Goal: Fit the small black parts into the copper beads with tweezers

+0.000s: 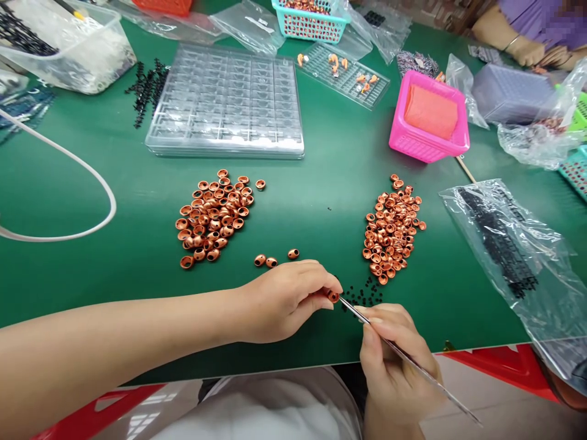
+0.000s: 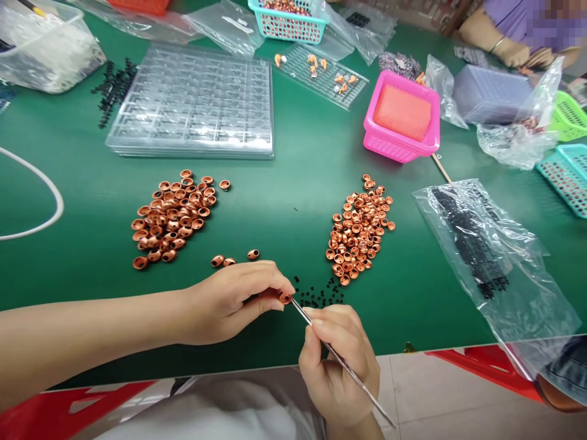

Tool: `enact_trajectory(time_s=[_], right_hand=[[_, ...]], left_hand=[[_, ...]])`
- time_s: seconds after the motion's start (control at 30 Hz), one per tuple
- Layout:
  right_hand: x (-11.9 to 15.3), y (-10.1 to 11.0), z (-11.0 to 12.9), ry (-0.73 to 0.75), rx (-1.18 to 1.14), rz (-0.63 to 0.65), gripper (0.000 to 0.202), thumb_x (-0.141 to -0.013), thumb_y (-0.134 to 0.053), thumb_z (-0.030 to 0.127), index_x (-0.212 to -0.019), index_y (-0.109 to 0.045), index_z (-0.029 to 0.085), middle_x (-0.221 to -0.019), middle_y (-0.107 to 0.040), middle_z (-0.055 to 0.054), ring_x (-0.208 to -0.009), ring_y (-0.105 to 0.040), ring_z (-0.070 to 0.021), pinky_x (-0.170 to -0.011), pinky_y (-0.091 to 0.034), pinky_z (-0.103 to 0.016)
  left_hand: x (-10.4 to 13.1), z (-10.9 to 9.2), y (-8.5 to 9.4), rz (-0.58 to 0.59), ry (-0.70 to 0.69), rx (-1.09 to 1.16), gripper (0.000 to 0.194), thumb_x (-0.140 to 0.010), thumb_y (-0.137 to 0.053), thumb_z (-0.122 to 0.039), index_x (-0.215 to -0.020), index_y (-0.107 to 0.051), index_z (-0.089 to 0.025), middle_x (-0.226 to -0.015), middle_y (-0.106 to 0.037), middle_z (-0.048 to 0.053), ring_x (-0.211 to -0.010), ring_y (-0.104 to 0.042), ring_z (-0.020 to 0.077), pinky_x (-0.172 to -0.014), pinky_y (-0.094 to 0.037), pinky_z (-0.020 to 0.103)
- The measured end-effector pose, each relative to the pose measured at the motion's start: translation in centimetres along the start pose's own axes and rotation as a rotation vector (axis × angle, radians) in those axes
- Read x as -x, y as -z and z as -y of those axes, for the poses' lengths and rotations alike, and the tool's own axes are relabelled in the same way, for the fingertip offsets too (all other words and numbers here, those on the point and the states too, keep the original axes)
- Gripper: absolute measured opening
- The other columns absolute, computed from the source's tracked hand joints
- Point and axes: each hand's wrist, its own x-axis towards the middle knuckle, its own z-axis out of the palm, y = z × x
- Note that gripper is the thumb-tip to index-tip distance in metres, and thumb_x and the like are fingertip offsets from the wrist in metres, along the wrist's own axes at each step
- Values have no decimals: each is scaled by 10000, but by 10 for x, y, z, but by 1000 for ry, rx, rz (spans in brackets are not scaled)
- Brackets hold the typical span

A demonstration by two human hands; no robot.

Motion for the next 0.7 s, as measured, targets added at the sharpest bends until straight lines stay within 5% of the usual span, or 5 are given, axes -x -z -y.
enact_trajectory(time_s=[0.43,0.7], right_hand=[[-1,3,0,-7,39,48,295,-827,-610,13,-1045,-609,212,-930,-737,-38,-834,-702,-192,-660,-572,-362],[2,-1,-2,7,-55,-58,333,-805,-605,-31,-1058,-625,185,-934,-725,-55,-839,-695,-202,-655,-553,-373]], left_hand=[[2,-1,-1,-29,-41,-139,157,-965,-464,-117,-1058,-588,-140,-893,-671,78,-824,-581,170,-748,-492,281],[2,-13,32,64,78,-538,198,-948,-442,-125,-975,-637,-147,-893,-628,100,-865,-545,222,-740,-476,336]])
